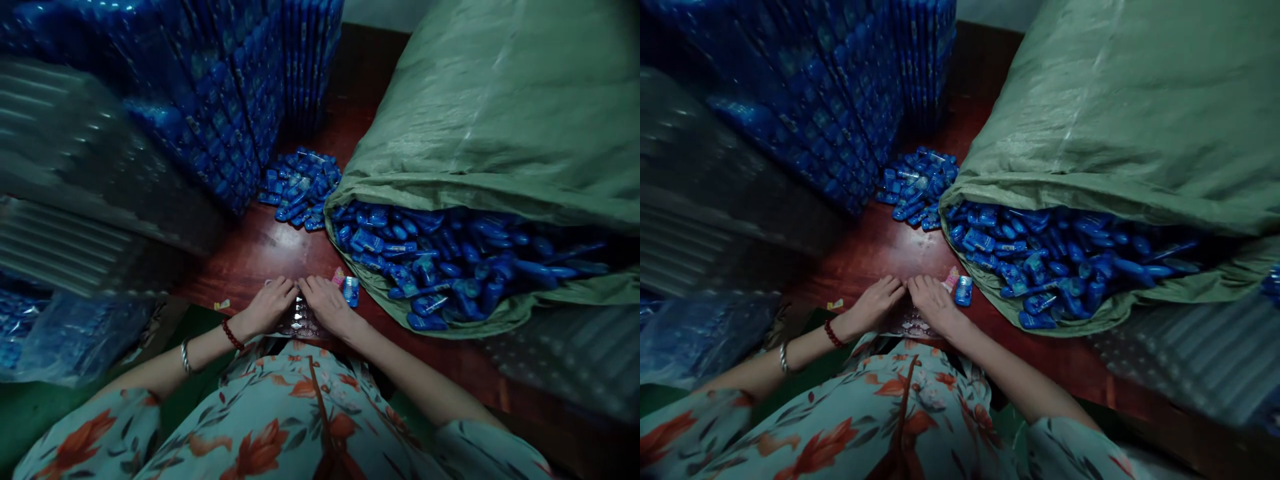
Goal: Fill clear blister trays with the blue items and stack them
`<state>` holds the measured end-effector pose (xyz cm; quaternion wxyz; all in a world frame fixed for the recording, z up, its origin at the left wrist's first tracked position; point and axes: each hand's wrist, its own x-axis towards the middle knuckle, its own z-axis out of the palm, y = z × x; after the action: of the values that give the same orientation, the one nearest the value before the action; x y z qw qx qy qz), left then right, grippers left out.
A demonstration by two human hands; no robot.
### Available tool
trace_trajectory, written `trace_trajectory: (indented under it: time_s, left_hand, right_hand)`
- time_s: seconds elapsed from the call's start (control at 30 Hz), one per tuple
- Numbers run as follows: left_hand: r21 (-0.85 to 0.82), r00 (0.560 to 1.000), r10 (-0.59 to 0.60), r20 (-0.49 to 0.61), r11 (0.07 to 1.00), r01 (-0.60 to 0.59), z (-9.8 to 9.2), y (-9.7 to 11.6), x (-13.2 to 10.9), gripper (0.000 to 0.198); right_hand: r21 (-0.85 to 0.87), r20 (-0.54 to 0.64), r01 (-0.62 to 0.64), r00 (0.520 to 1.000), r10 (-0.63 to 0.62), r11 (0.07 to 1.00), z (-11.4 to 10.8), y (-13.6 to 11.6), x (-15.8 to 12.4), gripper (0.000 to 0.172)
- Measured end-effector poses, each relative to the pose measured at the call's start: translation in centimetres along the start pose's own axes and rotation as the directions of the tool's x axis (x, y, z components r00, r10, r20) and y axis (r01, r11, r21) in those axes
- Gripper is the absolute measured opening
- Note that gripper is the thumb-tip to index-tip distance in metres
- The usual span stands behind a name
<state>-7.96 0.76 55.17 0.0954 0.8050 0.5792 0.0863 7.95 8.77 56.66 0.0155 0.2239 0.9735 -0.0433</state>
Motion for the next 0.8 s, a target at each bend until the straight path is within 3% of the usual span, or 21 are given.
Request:
trace_trajectory:
  time_s: [0.13, 0.27, 0.37, 0.47, 0.53, 0.6, 0.7, 0.8]
  left_hand:
    - [0.027, 1.0, -0.014, 0.011, 1.0, 0.013, 0.5, -0.2, 1.0, 0.027]
    - [-0.045, 0.997, 0.004, -0.082, 0.999, -0.008, 0.8, -0.8, 2.1, 0.032]
    - [-0.162, 0.982, 0.017, -0.188, 0.986, -0.048, 0.0, -1.6, 3.3, 0.035]
    - [-0.241, 0.944, -0.109, -0.312, 0.97, 0.033, -1.2, -2.9, 5.6, 0.026]
    - [-0.224, 0.92, -0.207, -0.333, 0.965, 0.137, -1.4, -4.0, 8.2, 0.021]
    - [-0.113, 0.932, -0.247, -0.264, 0.968, 0.224, -1.0, -4.9, 11.2, 0.02]
    - [0.026, 0.961, -0.229, -0.155, 0.971, 0.236, 0.1, -5.7, 15.1, 0.02]
    - [0.039, 0.97, -0.206, -0.127, 0.976, 0.213, 0.8, -6.2, 16.6, 0.017]
  right_hand:
    - [-0.004, -0.028, -0.067, 0.997, 0.067, 0.998, 0.4, -0.3, 0.5, 0.027]
    - [0.113, -0.217, -0.196, 0.952, 0.216, 0.974, 1.2, 1.4, -2.0, 0.032]
    - [0.288, -0.321, -0.417, 0.807, 0.497, 0.862, 1.7, 3.0, -5.6, 0.034]
    - [0.321, -0.228, -0.663, 0.64, 0.734, 0.677, 2.5, 3.7, -8.4, 0.042]
    - [0.263, -0.173, -0.754, 0.577, 0.798, 0.602, 3.2, 3.5, -8.8, 0.047]
    - [0.225, -0.161, -0.764, 0.582, 0.797, 0.604, 3.7, 3.1, -8.1, 0.048]
    - [0.271, -0.156, -0.73, 0.61, 0.777, 0.627, 4.2, 2.7, -6.8, 0.042]
    - [0.363, -0.145, -0.709, 0.598, 0.788, 0.605, 4.2, 2.7, -7.0, 0.036]
